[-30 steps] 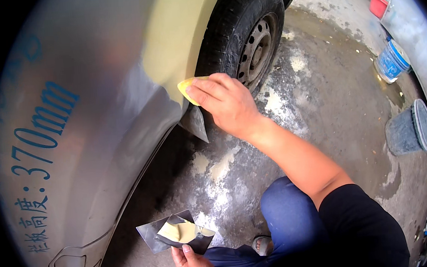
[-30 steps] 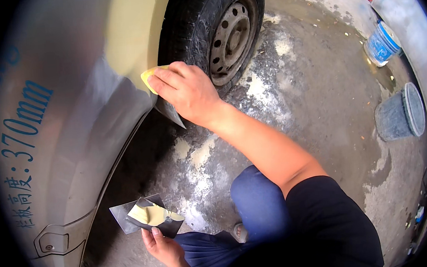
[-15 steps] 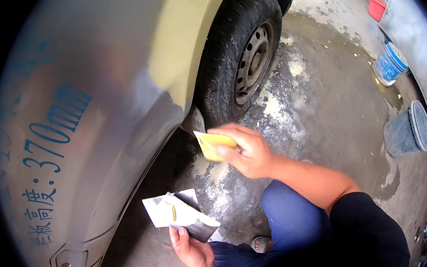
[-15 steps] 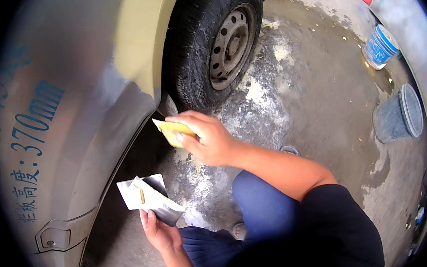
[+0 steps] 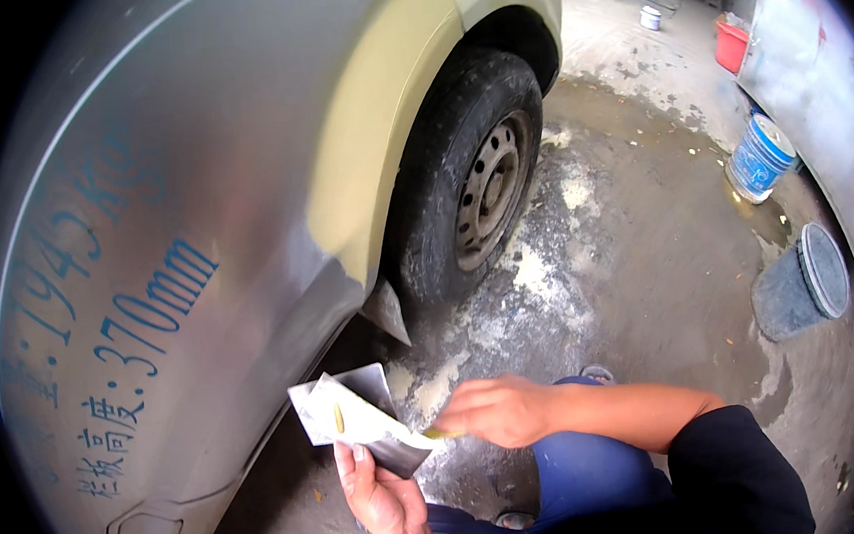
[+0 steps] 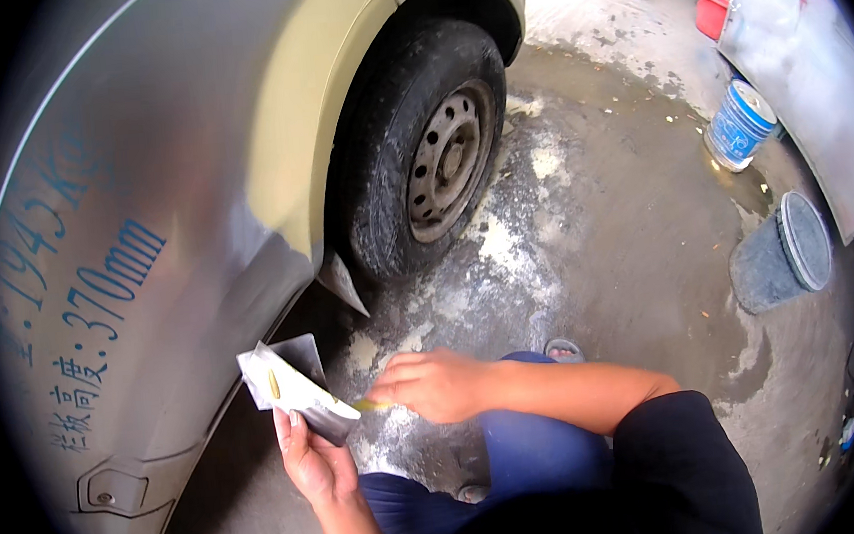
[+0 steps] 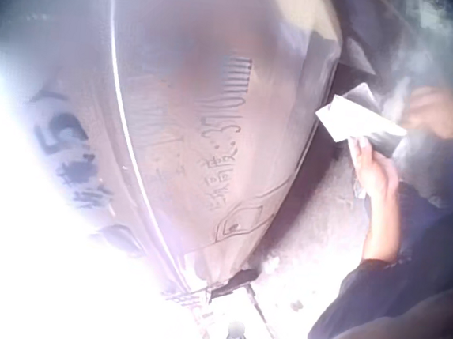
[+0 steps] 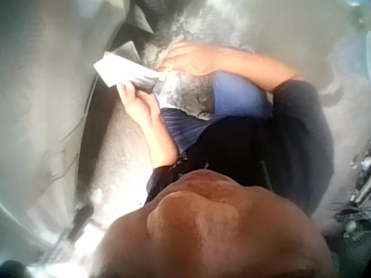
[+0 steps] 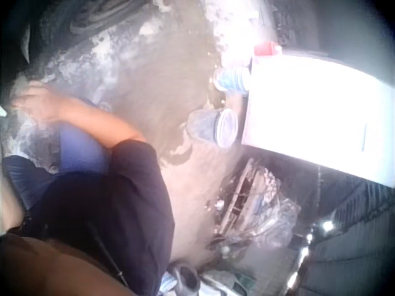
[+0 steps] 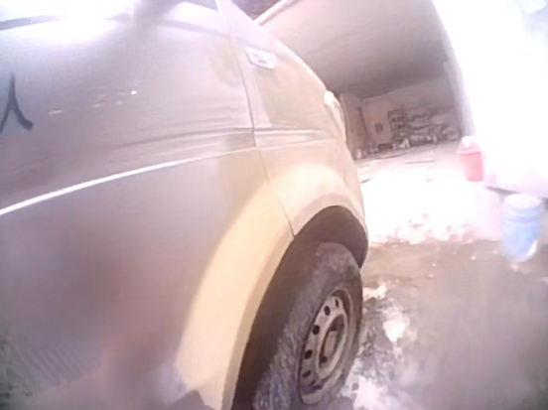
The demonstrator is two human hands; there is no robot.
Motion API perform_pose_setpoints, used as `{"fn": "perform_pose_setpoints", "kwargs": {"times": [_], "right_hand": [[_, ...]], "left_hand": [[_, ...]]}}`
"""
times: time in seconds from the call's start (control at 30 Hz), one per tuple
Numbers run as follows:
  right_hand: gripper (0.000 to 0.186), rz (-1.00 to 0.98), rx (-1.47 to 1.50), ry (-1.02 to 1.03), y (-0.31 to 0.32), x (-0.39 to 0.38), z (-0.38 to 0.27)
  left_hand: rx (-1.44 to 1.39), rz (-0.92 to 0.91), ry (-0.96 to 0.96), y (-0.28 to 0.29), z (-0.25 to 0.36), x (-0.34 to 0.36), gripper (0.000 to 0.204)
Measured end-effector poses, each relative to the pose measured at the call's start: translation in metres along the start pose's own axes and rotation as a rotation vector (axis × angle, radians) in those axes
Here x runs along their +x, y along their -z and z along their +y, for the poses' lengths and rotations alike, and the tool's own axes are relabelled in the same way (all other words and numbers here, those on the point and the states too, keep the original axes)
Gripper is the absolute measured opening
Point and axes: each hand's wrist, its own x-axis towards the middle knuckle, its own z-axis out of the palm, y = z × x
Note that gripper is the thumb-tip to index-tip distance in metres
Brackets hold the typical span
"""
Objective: The person applies a beige body filler to the rear wheel arch of a silver van using a metal spreader. They then smooth and level the applied filler using a yellow sanding block, working on the curved surface of the vehicle's body panel.
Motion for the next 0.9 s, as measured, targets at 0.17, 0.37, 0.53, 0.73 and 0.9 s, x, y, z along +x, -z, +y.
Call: {"fn": "perform_pose_setpoints", "kwargs": {"times": [0.17,0.37,0.53,0.73,0.9], "right_hand": [[0.032,0.556,-0.602,-0.045,0.123,0.066,0.062],[0.031,0.804,-0.827,-0.096,0.252,0.147,0.073],[0.03,0.778,-0.873,-0.143,0.272,0.174,0.078],[0.031,0.747,-0.913,-0.097,0.268,0.184,0.08],[0.035,0.648,-0.945,0.002,0.243,0.181,0.073]], "left_hand": [[0.074,-0.041,-0.039,0.014,0.003,-0.003,0.047],[0.124,-0.024,0.017,0.018,-0.01,-0.012,0.05],[0.166,0.021,0.004,0.022,-0.014,-0.012,0.049],[0.191,0.017,-0.002,0.028,-0.02,-0.007,0.05],[0.2,0.047,0.028,0.025,-0.021,-0.006,0.05]]}}
